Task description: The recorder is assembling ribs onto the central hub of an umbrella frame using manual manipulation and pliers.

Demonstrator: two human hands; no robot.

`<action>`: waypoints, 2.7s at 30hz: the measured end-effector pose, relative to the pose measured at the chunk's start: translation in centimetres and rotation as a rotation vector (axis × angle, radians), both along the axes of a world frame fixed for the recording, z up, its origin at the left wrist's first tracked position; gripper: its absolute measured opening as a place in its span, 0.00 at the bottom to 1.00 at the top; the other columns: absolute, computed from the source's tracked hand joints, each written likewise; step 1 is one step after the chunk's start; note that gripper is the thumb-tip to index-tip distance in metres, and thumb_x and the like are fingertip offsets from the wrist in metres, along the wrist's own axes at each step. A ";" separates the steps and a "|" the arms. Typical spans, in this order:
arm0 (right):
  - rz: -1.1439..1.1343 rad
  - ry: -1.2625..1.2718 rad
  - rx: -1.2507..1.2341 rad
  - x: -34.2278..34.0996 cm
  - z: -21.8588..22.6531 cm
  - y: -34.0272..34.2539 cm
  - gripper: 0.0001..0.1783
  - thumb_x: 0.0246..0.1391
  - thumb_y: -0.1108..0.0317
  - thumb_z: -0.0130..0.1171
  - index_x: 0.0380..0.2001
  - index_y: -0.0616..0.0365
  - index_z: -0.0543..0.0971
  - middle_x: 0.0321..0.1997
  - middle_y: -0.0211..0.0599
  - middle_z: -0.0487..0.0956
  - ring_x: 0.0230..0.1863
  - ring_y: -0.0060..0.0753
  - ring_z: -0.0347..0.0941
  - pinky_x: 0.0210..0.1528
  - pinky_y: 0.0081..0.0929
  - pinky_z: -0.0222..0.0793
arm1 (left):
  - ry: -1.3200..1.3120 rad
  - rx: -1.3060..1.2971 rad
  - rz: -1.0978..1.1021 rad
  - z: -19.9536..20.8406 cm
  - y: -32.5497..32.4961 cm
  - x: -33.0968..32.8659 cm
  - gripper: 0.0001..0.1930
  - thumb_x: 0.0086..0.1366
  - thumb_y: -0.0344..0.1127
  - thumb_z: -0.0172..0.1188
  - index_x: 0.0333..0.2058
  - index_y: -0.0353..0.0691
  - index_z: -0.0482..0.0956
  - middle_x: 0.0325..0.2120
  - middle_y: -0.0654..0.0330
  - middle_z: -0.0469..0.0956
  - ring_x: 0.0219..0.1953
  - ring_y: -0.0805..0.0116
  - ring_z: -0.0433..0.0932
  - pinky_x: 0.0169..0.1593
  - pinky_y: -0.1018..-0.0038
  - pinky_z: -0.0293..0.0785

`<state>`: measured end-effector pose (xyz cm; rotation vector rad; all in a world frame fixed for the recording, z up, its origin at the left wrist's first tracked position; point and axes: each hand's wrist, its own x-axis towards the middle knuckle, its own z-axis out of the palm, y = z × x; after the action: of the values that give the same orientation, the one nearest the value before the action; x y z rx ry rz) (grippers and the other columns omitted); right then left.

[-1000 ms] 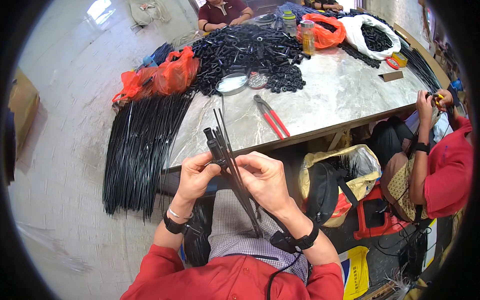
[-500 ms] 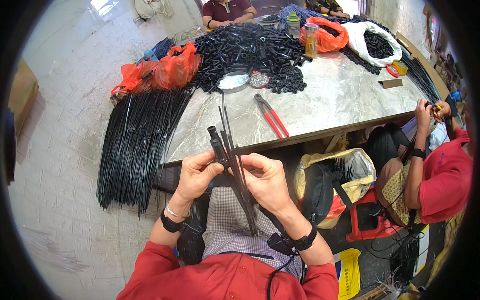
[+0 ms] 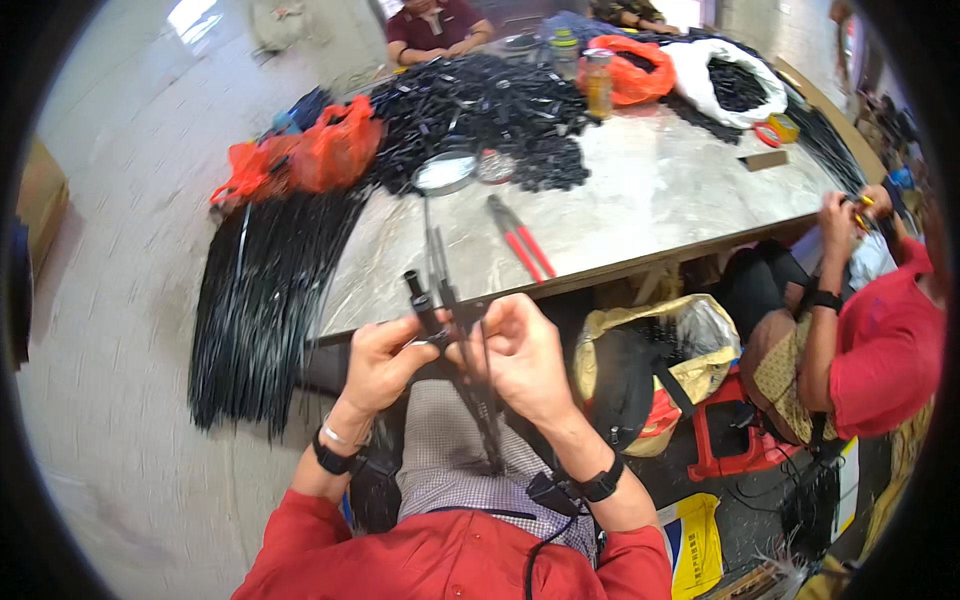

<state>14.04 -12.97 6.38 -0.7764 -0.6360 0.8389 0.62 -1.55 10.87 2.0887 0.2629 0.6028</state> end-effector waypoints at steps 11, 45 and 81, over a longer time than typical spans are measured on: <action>0.414 -0.121 -0.109 2.2 -5.4 1.7 0.18 0.47 0.60 0.63 0.37 0.61 0.74 0.26 0.28 0.74 0.28 0.19 0.68 0.27 0.17 0.64 | -0.008 -0.170 0.108 -5.0 2.3 -0.4 0.12 0.62 0.29 0.51 0.39 0.25 0.75 0.29 0.52 0.77 0.30 0.66 0.74 0.34 0.73 0.72; 0.265 -0.008 -0.117 0.3 -5.0 -1.2 0.12 0.59 0.70 0.50 0.34 0.71 0.76 0.30 0.39 0.78 0.31 0.31 0.77 0.39 0.28 0.74 | -0.111 -0.672 -0.031 -3.8 -0.9 4.1 0.24 0.65 0.40 0.55 0.55 0.37 0.62 0.32 0.59 0.76 0.28 0.77 0.73 0.31 0.81 0.71; -0.226 -0.134 -0.164 -4.9 -2.9 0.4 0.11 0.59 0.67 0.53 0.34 0.65 0.80 0.24 0.25 0.78 0.26 0.11 0.67 0.27 0.12 0.63 | -0.325 -0.791 -0.230 -1.0 -2.2 0.1 0.36 0.63 0.48 0.50 0.63 0.37 0.48 0.50 0.50 0.71 0.52 0.63 0.72 0.52 0.71 0.70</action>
<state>9.12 -12.56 3.49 -1.0393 -0.5900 0.6404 0.68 -3.73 9.85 1.2182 0.0507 0.5673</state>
